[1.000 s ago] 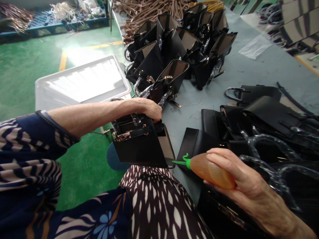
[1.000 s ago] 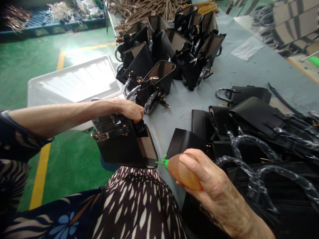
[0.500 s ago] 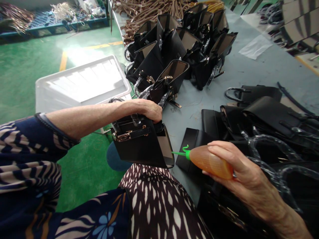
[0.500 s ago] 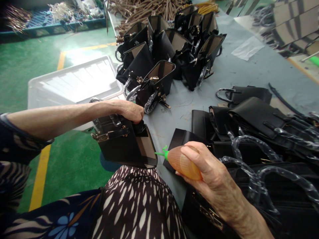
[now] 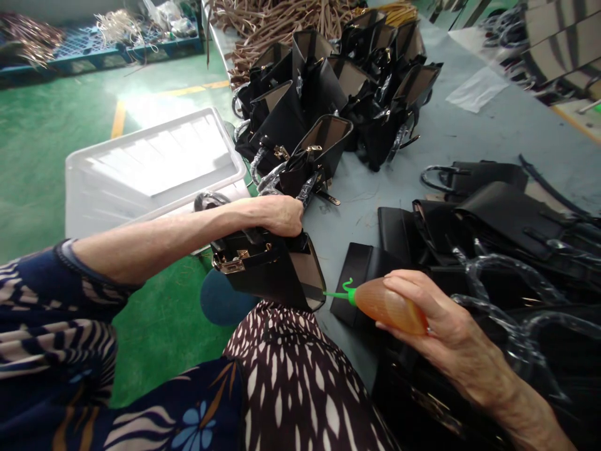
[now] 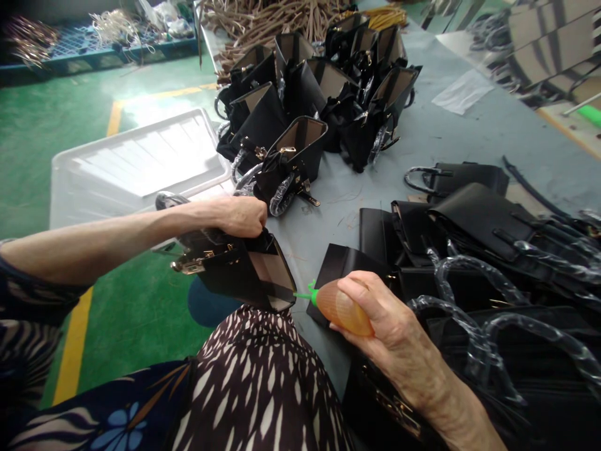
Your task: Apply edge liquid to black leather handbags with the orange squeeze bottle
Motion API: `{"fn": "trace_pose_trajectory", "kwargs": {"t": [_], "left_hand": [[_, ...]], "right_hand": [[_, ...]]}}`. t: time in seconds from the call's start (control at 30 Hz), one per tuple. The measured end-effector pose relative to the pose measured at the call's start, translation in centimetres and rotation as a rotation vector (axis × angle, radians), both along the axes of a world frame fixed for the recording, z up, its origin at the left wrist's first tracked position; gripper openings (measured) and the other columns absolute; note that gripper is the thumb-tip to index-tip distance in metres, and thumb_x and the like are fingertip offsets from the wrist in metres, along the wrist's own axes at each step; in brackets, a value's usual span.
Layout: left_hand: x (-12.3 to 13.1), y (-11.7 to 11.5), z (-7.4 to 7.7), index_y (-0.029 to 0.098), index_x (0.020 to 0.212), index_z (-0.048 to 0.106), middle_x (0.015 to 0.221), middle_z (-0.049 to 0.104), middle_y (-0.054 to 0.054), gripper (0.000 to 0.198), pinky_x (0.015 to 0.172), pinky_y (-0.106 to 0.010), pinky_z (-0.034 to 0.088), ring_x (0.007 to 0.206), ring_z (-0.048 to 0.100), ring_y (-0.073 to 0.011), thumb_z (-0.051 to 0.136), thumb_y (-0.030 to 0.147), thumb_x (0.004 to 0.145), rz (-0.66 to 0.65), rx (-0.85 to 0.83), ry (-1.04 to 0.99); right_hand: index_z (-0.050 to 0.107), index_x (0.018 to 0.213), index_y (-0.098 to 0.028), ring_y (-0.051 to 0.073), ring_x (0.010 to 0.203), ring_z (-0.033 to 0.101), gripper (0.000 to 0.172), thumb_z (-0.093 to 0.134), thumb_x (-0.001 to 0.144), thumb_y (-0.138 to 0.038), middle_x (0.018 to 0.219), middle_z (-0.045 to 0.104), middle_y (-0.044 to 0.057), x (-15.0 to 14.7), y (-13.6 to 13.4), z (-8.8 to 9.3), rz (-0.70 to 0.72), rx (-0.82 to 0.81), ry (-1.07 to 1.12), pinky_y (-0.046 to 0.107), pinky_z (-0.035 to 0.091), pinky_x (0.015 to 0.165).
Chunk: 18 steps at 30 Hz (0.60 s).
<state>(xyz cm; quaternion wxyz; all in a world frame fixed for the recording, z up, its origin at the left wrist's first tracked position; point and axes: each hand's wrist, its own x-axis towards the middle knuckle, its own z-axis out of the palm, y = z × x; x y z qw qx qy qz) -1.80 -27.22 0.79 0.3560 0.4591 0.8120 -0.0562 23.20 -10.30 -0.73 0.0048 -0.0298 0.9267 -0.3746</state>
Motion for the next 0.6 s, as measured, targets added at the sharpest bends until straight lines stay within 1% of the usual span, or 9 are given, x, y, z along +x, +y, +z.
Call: {"fn": "trace_pose_trajectory", "kwargs": {"t": [0.03, 0.1, 0.17, 0.23, 0.3, 0.37, 0.47, 0.6], "left_hand": [[0.5, -0.4, 0.4, 0.013, 0.056, 0.066, 0.055, 0.062, -0.01, 0.018, 0.053, -0.028, 0.041, 0.06, 0.058, -0.02, 0.049, 0.01, 0.062, 0.028, -0.027, 0.035], [1.6, -1.4, 0.8, 0.011, 0.07, 0.069, 0.063, 0.064, -0.012, 0.023, 0.05, -0.029, 0.039, 0.061, 0.06, -0.0217, 0.047, 0.016, 0.065, 0.082, -0.042, 0.117], [2.7, -2.4, 0.7, 0.011, 0.076, 0.07, 0.069, 0.066, -0.014, 0.027, 0.051, -0.03, 0.039, 0.063, 0.061, -0.0232, 0.046, 0.019, 0.065, 0.117, 0.022, 0.207], [3.7, -3.1, 0.1, 0.013, 0.075, 0.07, 0.071, 0.067, -0.015, 0.027, 0.054, -0.032, 0.041, 0.066, 0.063, -0.025, 0.045, 0.019, 0.065, 0.147, 0.067, 0.285], [4.7, -3.4, -0.5, 0.013, 0.073, 0.069, 0.072, 0.067, -0.016, 0.026, 0.057, -0.034, 0.043, 0.069, 0.064, -0.0269, 0.045, 0.019, 0.066, 0.19, 0.061, 0.326], [5.5, -3.4, -0.9, 0.013, 0.073, 0.07, 0.072, 0.068, -0.017, 0.027, 0.058, -0.035, 0.044, 0.07, 0.066, -0.0282, 0.044, 0.019, 0.067, 0.23, 0.03, 0.326], [6.5, -3.3, -1.1, 0.013, 0.075, 0.071, 0.073, 0.068, -0.017, 0.028, 0.061, -0.035, 0.047, 0.074, 0.067, -0.0289, 0.044, 0.018, 0.069, 0.288, -0.006, 0.336], [7.2, -3.5, -1.2, 0.014, 0.073, 0.071, 0.072, 0.069, -0.015, 0.029, 0.061, -0.035, 0.048, 0.073, 0.068, -0.0295, 0.042, 0.016, 0.067, 0.356, 0.032, 0.413]], "right_hand": [[0.048, 0.118, -0.028, 0.022, 0.102, 0.059, 0.034, 0.059, 0.087, -0.036, 0.117, 0.052, 0.007, 0.0, 0.0, -0.3, -0.014, -0.012, -0.019, 0.031, 0.051, 0.084], [0.049, 0.117, -0.027, 0.022, 0.101, 0.058, 0.036, 0.062, 0.085, -0.037, 0.116, 0.052, 0.006, 0.2, 0.1, -0.9, -0.063, -0.037, -0.061, 0.033, 0.05, 0.086], [0.049, 0.118, -0.027, 0.023, 0.102, 0.058, 0.038, 0.062, 0.085, -0.039, 0.116, 0.052, 0.006, 0.3, 0.3, -1.7, -0.138, -0.056, -0.082, 0.035, 0.049, 0.088], [0.049, 0.118, -0.026, 0.023, 0.101, 0.057, 0.04, 0.063, 0.084, -0.042, 0.114, 0.053, 0.005, 0.3, 0.5, -2.5, -0.218, -0.072, -0.076, 0.036, 0.048, 0.089], [0.049, 0.117, -0.026, 0.022, 0.098, 0.058, 0.041, 0.064, 0.083, -0.044, 0.112, 0.054, 0.004, 0.2, 0.7, -3.3, -0.285, -0.084, -0.065, 0.036, 0.048, 0.088], [0.049, 0.116, -0.026, 0.022, 0.096, 0.058, 0.041, 0.064, 0.083, -0.045, 0.11, 0.054, 0.004, -0.1, 0.9, -4.0, -0.328, -0.09, -0.052, 0.036, 0.048, 0.087], [0.048, 0.116, -0.026, 0.022, 0.096, 0.057, 0.041, 0.064, 0.083, -0.044, 0.11, 0.054, 0.004, -0.7, 1.2, -4.9, -0.339, -0.064, 0.005, 0.036, 0.047, 0.087], [0.049, 0.116, -0.026, 0.023, 0.099, 0.055, 0.04, 0.065, 0.083, -0.042, 0.111, 0.053, 0.005, -1.4, 1.1, -5.4, -0.307, -0.022, 0.058, 0.035, 0.046, 0.087]]}}
